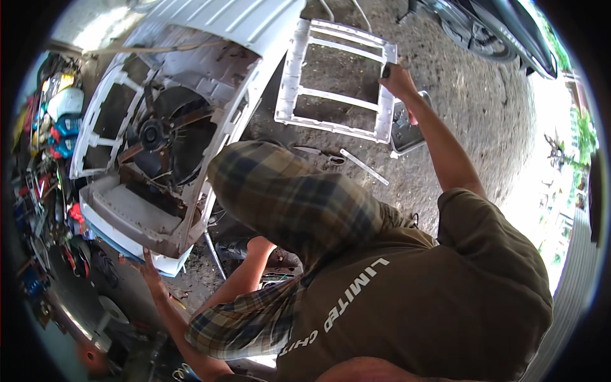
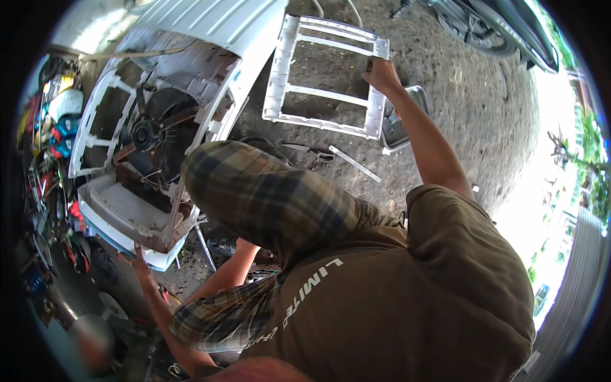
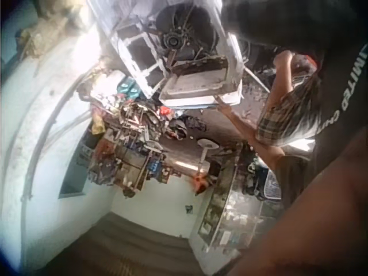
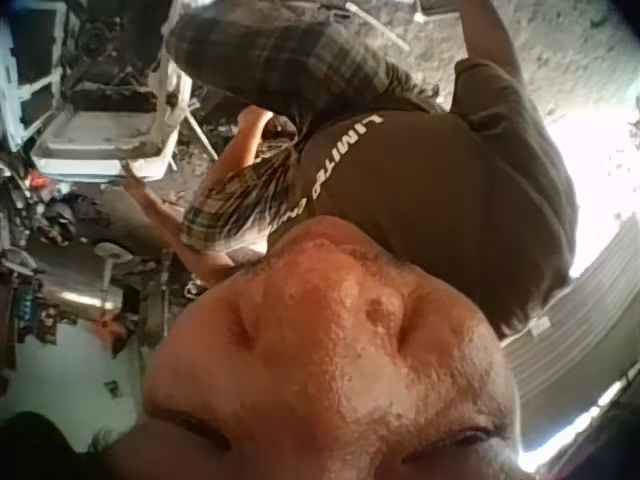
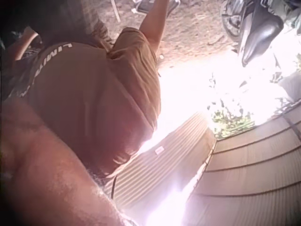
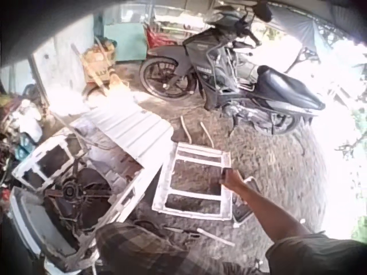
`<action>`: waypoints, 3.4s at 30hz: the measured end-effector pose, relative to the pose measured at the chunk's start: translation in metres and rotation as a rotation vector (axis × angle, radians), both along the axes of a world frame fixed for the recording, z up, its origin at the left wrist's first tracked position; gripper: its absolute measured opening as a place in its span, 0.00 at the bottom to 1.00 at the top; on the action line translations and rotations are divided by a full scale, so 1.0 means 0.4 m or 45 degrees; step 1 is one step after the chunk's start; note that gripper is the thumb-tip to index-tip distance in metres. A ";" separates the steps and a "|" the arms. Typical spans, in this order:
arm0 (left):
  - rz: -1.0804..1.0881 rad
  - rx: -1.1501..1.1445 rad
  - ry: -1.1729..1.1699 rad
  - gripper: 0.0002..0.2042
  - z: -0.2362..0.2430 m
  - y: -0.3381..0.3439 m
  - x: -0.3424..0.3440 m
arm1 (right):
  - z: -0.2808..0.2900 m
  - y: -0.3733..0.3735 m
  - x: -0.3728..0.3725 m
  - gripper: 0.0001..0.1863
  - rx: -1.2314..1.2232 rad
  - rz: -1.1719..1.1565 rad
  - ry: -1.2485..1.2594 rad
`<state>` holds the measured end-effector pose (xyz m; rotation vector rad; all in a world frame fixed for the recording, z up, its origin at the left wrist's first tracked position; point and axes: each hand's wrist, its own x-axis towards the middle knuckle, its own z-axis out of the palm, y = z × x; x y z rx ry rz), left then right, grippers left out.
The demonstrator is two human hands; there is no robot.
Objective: Repairing and reassembling a portable evaporative air cooler using hand tools.
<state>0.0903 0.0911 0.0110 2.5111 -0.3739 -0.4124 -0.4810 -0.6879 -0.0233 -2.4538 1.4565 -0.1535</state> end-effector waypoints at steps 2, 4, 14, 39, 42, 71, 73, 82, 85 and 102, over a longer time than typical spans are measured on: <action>0.107 -0.087 0.191 0.57 0.033 -0.210 -0.076 | -0.046 -0.045 -0.251 0.19 -0.056 -0.173 0.187; 0.366 0.021 0.459 0.59 0.107 -0.276 -0.108 | -0.091 -0.047 -0.384 0.21 -0.014 -0.325 0.319; 0.358 0.162 0.695 0.49 0.213 -0.298 -0.072 | -0.186 -0.036 -0.588 0.17 0.226 -0.604 0.624; 0.313 0.451 0.014 0.66 0.133 -0.373 -0.037 | 0.627 0.633 0.969 0.14 1.966 0.518 -1.068; 0.324 0.496 0.034 0.65 0.145 -0.385 -0.064 | 0.577 0.737 1.027 0.22 1.245 0.843 -0.508; 0.420 0.307 0.081 0.62 0.182 -0.427 -0.075 | 0.354 0.959 0.999 0.28 0.310 2.111 0.555; 0.428 0.324 0.097 0.62 0.193 -0.451 -0.079 | 0.353 0.949 1.016 0.24 0.295 2.133 0.523; 0.358 0.337 0.205 0.66 0.174 -0.461 -0.063 | 0.358 0.908 1.032 0.28 0.347 2.113 0.592; 0.101 0.527 -0.035 0.66 0.055 -0.182 0.023 | 0.432 1.014 1.016 0.28 0.394 2.146 0.560; 0.286 0.351 -0.010 0.33 0.099 -0.269 0.007 | 0.445 0.833 1.052 0.24 0.570 1.998 0.382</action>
